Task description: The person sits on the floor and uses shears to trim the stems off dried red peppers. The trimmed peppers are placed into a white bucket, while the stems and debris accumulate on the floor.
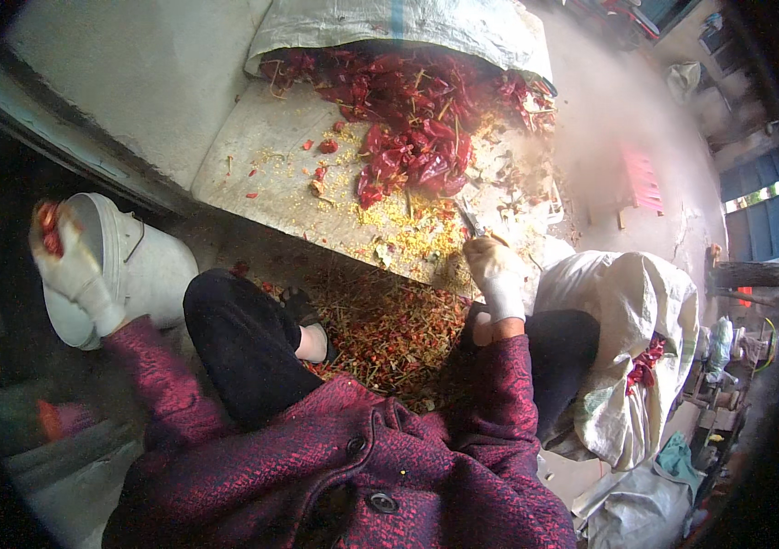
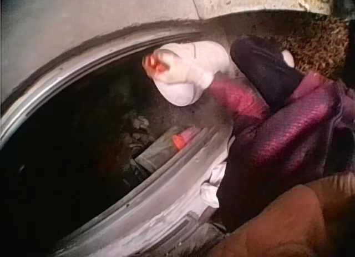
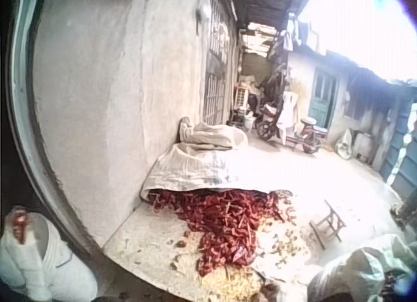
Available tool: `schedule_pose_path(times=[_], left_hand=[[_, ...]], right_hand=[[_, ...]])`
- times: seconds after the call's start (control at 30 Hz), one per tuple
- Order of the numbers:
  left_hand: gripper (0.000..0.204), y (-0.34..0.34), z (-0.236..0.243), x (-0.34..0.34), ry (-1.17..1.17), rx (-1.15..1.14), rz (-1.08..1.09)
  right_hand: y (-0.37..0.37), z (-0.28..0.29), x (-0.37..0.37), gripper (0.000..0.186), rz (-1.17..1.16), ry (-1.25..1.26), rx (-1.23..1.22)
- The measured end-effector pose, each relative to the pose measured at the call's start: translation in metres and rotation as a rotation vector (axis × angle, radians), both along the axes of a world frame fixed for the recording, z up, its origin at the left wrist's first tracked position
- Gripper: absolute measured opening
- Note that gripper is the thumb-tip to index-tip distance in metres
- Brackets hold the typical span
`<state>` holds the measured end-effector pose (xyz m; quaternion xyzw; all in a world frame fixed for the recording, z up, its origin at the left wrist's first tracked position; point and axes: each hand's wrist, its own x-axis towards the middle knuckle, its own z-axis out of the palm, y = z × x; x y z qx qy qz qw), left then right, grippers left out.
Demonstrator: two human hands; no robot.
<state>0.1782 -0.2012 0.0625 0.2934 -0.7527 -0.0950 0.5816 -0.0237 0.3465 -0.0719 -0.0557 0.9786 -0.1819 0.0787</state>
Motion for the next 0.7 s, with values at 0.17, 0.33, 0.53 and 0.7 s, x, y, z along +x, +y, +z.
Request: schedule_pose_path(times=[0.17,0.33,0.53,0.7], left_hand=[[0.057,-0.074,-0.013,0.062,-0.92,0.053,0.493],[0.031,0.001,-0.019,-0.017,-0.362,0.256,-0.424],[0.035,0.125,-0.078,-0.192,-1.14,0.093,-0.928],[0.037,0.156,-0.155,-0.222,-1.435,-0.144,-0.74]], right_hand=[[0.023,-0.014,-0.007,0.034,0.008,0.378,0.068],[0.029,-0.043,-0.004,0.041,0.093,0.523,0.111],[0.024,-0.06,-0.002,0.037,0.15,0.566,0.179],[0.022,-0.074,-0.009,0.034,0.08,0.544,0.202]])
